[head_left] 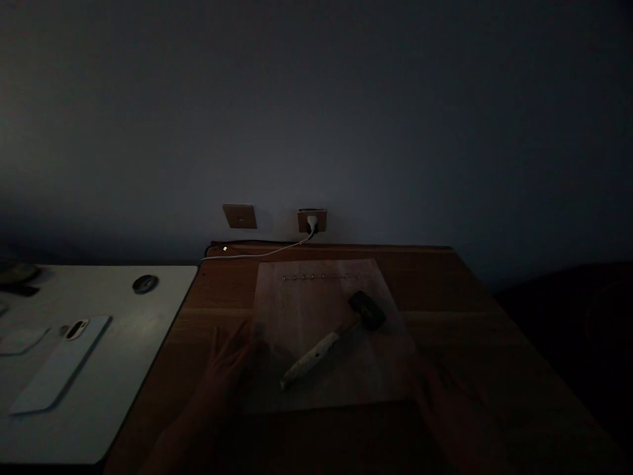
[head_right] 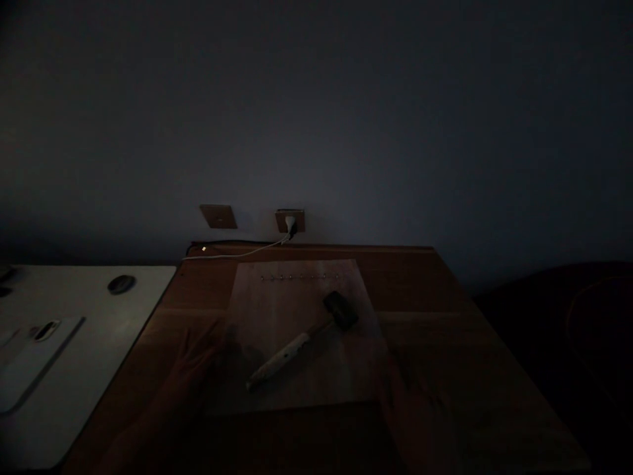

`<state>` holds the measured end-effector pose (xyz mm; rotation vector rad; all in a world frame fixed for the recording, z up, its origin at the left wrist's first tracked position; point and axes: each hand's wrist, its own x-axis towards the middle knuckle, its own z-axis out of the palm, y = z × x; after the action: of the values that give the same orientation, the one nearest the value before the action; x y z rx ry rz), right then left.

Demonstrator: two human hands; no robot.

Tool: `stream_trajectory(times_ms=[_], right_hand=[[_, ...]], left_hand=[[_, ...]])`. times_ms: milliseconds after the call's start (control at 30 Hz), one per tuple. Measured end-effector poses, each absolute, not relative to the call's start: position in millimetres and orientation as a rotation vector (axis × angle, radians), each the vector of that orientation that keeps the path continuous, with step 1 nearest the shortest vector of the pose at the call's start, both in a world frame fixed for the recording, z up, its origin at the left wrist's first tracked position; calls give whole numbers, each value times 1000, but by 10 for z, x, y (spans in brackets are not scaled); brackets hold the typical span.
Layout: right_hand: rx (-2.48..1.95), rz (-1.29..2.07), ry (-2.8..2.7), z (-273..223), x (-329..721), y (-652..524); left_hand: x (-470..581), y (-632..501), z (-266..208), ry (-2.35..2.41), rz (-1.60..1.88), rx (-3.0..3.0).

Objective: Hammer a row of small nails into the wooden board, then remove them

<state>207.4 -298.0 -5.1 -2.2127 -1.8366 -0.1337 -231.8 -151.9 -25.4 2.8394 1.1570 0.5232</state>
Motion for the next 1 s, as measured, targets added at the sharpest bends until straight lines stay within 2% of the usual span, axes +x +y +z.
stream_trajectory(times_ms=[133, 233, 300, 400, 467, 600, 800, 1000], right_hand=[[-2305, -112, -1937, -35, 2113, -3007], [-2370, -124, -1803, 82, 2180, -2643], [-2319, -19, -1654, 211, 2184, -2240], [-2121, 230, -1696, 409, 2090, -1649], [-2063, 275, -1745, 474, 1967, -1410], [-2073, 293, -1853, 336, 1703, -1352], [-2147, 433, -1695, -7, 1748, -1518], [-2165, 556, -1729, 96, 2045, -1547]], left_hand=[[-2474, -1611, -240, 1173, 499, 2829], [-2437, -1393, -176, 1181, 577, 2758], [-2331, -1121, -81, 1206, 576, 2674], [-2069, -713, 108, 1203, 604, 2591], [-1876, -550, 201, 1131, 603, 2590], [-1622, -480, 176, 1040, 583, 2653], [-1605, -411, -73, 1312, 525, 2655], [-1610, -367, -106, 1355, 437, 2638]])
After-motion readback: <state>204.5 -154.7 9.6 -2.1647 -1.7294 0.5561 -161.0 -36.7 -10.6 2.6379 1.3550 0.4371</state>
